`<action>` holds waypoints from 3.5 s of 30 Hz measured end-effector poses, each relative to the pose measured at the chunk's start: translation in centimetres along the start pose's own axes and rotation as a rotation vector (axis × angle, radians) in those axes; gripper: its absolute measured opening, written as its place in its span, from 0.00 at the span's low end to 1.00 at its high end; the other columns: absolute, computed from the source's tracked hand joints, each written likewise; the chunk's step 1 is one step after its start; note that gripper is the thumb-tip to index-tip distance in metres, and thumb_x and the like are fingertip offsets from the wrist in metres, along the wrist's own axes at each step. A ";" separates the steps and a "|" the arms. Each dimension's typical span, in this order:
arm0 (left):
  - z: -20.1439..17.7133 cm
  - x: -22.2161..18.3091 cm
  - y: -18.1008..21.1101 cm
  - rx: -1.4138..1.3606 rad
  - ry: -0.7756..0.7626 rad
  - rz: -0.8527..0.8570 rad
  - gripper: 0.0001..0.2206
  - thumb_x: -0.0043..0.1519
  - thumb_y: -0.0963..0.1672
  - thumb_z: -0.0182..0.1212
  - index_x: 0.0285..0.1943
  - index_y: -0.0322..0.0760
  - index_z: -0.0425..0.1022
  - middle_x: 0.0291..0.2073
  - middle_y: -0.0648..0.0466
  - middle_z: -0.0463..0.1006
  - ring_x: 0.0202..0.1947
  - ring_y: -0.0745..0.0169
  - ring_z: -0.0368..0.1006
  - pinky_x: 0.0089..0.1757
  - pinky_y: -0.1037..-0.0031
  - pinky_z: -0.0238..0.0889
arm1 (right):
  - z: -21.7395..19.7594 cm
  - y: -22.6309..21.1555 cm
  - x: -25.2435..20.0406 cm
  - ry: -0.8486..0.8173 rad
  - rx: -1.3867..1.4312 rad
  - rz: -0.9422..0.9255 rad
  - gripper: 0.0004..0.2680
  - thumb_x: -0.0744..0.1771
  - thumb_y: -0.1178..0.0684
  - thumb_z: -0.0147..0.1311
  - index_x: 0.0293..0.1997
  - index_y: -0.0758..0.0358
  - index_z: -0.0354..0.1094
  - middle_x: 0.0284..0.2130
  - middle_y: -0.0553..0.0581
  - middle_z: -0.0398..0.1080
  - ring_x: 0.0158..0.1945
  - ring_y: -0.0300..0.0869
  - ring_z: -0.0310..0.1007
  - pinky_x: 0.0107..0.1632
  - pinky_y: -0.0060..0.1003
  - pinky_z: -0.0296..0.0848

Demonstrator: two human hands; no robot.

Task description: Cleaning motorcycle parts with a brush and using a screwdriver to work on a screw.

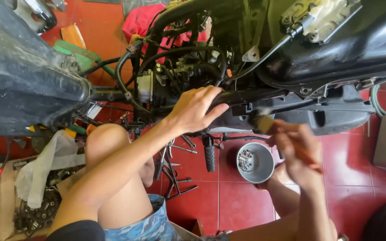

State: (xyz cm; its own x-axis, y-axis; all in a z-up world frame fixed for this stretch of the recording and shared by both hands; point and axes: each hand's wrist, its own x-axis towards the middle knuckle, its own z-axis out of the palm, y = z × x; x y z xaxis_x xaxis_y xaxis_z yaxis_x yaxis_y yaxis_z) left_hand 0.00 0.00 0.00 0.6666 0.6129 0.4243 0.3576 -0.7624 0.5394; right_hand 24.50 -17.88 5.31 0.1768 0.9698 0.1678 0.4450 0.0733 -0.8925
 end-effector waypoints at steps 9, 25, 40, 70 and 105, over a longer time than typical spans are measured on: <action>0.8 0.2 0.9 0.121 0.030 0.003 0.25 0.70 0.57 0.42 0.51 0.31 0.67 0.35 0.48 0.77 0.29 0.48 0.76 0.25 0.60 0.68 | -0.3 1.3 1.0 0.589 -0.092 -0.271 0.05 0.76 0.62 0.46 0.50 0.73 0.54 0.34 0.76 0.70 0.34 0.58 0.79 0.27 0.38 0.68; 0.6 0.3 0.8 0.121 0.005 -0.011 0.25 0.71 0.57 0.43 0.55 0.32 0.71 0.32 0.46 0.78 0.32 0.47 0.81 0.34 0.62 0.75 | 3.6 0.0 -0.4 0.462 0.117 -0.132 0.02 0.68 0.65 0.49 0.40 0.75 0.65 0.23 0.70 0.73 0.25 0.48 0.79 0.27 0.34 0.74; 0.9 0.0 0.8 0.180 0.073 0.052 0.23 0.71 0.55 0.43 0.55 0.30 0.67 0.41 0.45 0.77 0.34 0.46 0.77 0.31 0.60 0.71 | 3.3 0.6 -0.4 0.575 0.186 0.099 0.03 0.71 0.58 0.43 0.44 0.66 0.58 0.22 0.69 0.69 0.20 0.48 0.71 0.25 0.36 0.69; 0.2 -0.5 1.4 -0.087 0.302 0.254 0.11 0.69 0.40 0.61 0.58 0.29 0.72 0.52 0.44 0.74 0.53 0.47 0.72 0.58 0.61 0.69 | 0.2 2.3 0.6 0.386 -0.120 -0.278 0.06 0.74 0.63 0.48 0.53 0.79 0.66 0.46 0.73 0.75 0.32 0.52 0.77 0.34 0.37 0.74; 1.7 -0.9 0.3 0.146 0.212 0.205 0.23 0.69 0.49 0.58 0.70 0.34 0.64 0.49 0.45 0.75 0.42 0.45 0.77 0.43 0.62 0.74 | 5.1 5.9 -3.1 0.320 -0.292 0.197 0.09 0.68 0.50 0.55 0.27 0.51 0.75 0.12 0.47 0.70 0.19 0.40 0.74 0.35 0.26 0.69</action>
State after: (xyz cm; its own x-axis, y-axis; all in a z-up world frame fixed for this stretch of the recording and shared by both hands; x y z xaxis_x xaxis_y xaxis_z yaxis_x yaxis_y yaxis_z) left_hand 0.63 -1.16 -1.47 0.5890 0.4611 0.6637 0.3299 -0.8869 0.3235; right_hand 22.10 -19.24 -2.64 0.5242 0.8348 0.1684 0.5954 -0.2179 -0.7733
